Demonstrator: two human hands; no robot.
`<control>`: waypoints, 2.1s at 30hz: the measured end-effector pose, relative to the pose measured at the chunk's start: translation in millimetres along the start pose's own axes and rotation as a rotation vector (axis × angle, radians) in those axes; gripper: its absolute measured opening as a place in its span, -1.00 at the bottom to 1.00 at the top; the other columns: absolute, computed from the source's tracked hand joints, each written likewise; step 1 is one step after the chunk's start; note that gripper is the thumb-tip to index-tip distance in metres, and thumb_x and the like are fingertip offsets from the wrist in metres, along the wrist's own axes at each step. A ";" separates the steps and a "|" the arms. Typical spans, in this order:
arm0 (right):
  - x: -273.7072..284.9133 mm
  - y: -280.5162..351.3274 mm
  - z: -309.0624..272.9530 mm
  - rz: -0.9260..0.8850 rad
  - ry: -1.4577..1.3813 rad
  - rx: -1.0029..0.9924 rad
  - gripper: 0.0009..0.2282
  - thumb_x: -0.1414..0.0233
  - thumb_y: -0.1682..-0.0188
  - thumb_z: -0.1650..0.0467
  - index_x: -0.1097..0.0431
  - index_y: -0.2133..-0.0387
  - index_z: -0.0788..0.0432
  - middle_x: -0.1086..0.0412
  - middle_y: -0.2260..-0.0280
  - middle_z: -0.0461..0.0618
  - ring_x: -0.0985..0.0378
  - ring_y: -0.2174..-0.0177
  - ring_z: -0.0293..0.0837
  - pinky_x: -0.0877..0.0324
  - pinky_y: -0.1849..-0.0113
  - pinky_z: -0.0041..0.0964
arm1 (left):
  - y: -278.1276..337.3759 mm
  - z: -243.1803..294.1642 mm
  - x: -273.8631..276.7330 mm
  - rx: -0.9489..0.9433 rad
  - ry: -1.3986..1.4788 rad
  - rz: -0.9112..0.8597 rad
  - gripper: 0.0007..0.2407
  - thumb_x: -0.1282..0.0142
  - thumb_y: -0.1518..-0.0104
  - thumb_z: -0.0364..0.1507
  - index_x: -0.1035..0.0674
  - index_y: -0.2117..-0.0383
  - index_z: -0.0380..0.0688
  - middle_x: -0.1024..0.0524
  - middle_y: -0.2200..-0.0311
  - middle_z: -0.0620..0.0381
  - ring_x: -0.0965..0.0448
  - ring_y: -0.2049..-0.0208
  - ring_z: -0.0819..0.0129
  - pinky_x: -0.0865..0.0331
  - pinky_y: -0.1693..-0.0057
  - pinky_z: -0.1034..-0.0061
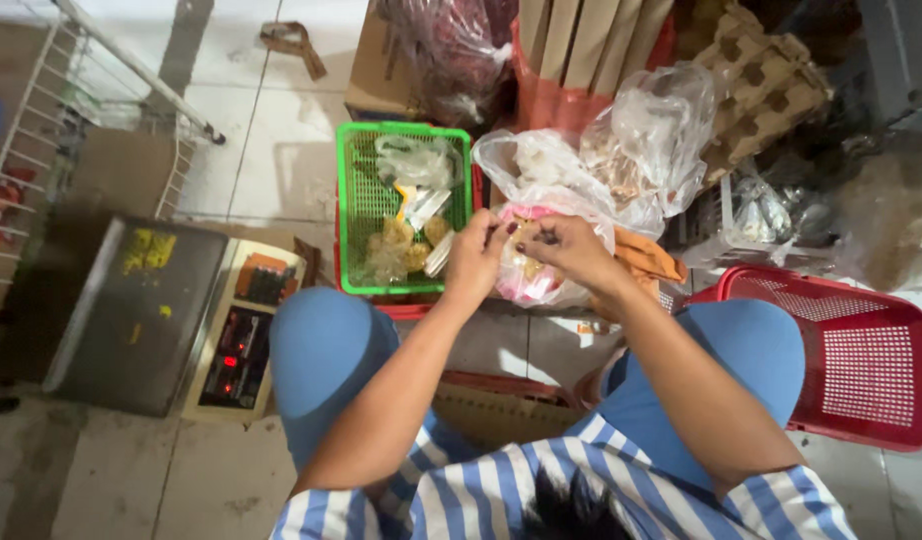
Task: The person bags snacks from various containers and plastic bags into smaller clear plastic bags, weighs the bags on a digital scale, and ties them closed.
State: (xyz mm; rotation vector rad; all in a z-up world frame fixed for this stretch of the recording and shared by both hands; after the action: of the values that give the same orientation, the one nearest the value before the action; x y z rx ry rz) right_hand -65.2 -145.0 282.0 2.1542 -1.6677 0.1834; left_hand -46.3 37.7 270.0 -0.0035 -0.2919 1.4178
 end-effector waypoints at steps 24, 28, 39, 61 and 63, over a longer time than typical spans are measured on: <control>62.8 -0.3 63.9 0.176 -0.453 -0.170 -0.96 -0.14 0.04 0.52 -0.50 0.35 0.23 -0.50 0.39 -0.14 -0.41 0.47 -0.38 -0.29 0.40 -0.49 | 4.9 -27.7 -17.0 0.017 -0.158 0.083 -0.86 -0.13 -0.19 -0.45 -0.45 0.22 -0.17 -0.58 0.38 -0.12 -0.62 0.32 -0.09 -0.43 0.21 0.16; 56.7 -2.2 73.8 0.217 -0.316 -0.061 -0.98 -0.13 0.03 0.52 -0.51 0.38 0.23 -0.48 0.43 -0.17 -0.39 0.48 -0.41 -0.29 0.39 -0.51 | 0.8 -30.7 -9.2 0.104 -0.144 0.091 -0.87 -0.14 -0.21 -0.44 -0.48 0.21 -0.17 -0.59 0.44 -0.08 -0.65 0.38 -0.02 -0.45 0.23 0.20; -2.8 -9.3 47.8 0.117 -0.461 0.042 -0.86 -0.08 0.13 0.63 -0.42 0.37 0.19 -0.46 0.42 -0.15 -0.52 0.43 -0.32 -0.42 0.40 -0.45 | 3.4 -24.9 -24.1 0.051 0.208 -0.094 -0.87 -0.19 -0.18 -0.48 -0.53 0.21 -0.22 -0.54 0.31 0.14 -0.56 0.36 0.41 -0.47 0.22 0.51; 9.9 -45.2 98.2 -0.069 -0.615 -0.191 -0.82 -0.02 0.01 0.51 -0.40 0.15 0.24 -0.50 0.29 -0.12 -0.59 0.30 -0.33 -0.57 0.23 -0.40 | -4.4 -73.1 -52.9 0.105 0.292 0.198 -0.86 -0.20 -0.11 -0.56 -0.50 0.27 -0.19 -0.42 0.47 0.23 -0.43 0.45 0.51 -0.33 0.30 0.52; -0.4 -55.5 111.7 0.000 -0.178 -0.229 -0.70 0.00 -0.02 0.52 -0.44 -0.03 0.21 -0.46 0.30 0.07 -0.45 0.37 -0.18 -0.42 0.31 -0.24 | -12.1 -88.1 -43.7 0.063 0.256 0.300 -0.87 -0.18 -0.11 -0.58 -0.50 0.26 -0.22 -0.40 0.45 0.23 -0.40 0.42 0.51 -0.33 0.26 0.52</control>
State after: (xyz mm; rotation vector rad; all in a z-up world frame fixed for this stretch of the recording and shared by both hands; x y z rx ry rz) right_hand -28.5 -177.4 167.3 2.0469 -1.6922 -0.1961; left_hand -22.1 8.3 178.5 -0.1823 -0.0347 1.7039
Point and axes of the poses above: each hand's wrist, its own y-axis away from the middle knuckle, its own x-axis out of the back of the hand, z = x × y, the point moved 4 cm from there along -y, towards the middle knuckle
